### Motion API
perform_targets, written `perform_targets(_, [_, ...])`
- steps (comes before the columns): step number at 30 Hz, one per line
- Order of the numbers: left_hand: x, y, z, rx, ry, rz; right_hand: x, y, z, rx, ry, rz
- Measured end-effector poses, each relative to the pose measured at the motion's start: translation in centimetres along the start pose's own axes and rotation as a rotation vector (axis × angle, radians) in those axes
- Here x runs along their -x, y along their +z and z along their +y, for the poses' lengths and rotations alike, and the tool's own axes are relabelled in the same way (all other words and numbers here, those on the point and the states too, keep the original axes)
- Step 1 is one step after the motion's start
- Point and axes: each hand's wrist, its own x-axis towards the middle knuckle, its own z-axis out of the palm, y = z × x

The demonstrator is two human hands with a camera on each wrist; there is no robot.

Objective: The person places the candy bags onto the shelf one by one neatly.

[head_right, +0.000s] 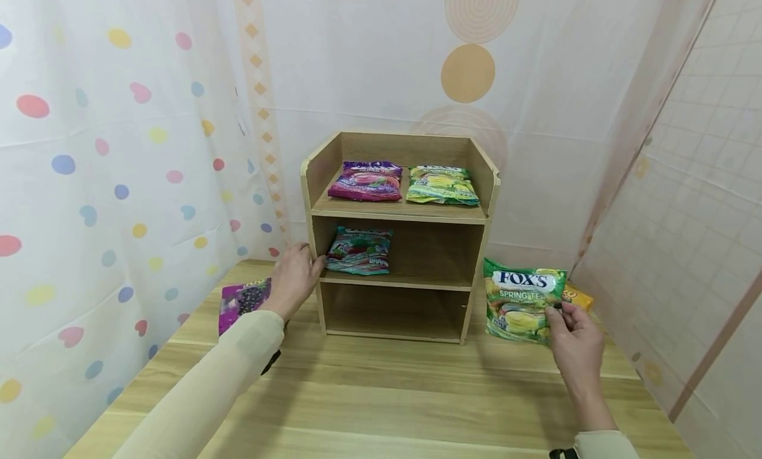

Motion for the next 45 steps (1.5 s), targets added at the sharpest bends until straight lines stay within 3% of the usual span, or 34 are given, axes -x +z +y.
perform_targets(4, [0.0, 0.0, 0.0, -0.009, 0.006, 0.006, 0.4, 0.3, -0.6, -0.143, -0.025, 0.075])
perform_targets(9, [0.0, 0.0, 0.0, 0.002, -0.005, -0.006, 1.0, 1.3, -1.4, -0.198, -0.079, 0.085])
perform_targets(18, [0.0, 0.1, -0.1, -0.005, 0.005, 0.0, 2.2, 3.8, -2.8, -0.05, -0.086, 0.016])
perform_targets(32, [0.0, 0.1, -0.1, 0.002, 0.007, 0.003, 3.3, 7.5, -4.4, -0.003, -0.068, -0.05])
perform_targets(45, [0.0, 0.0, -0.1, -0.004, 0.011, 0.011, 3.0, 10.4, -6.1, -0.022, -0.077, -0.138])
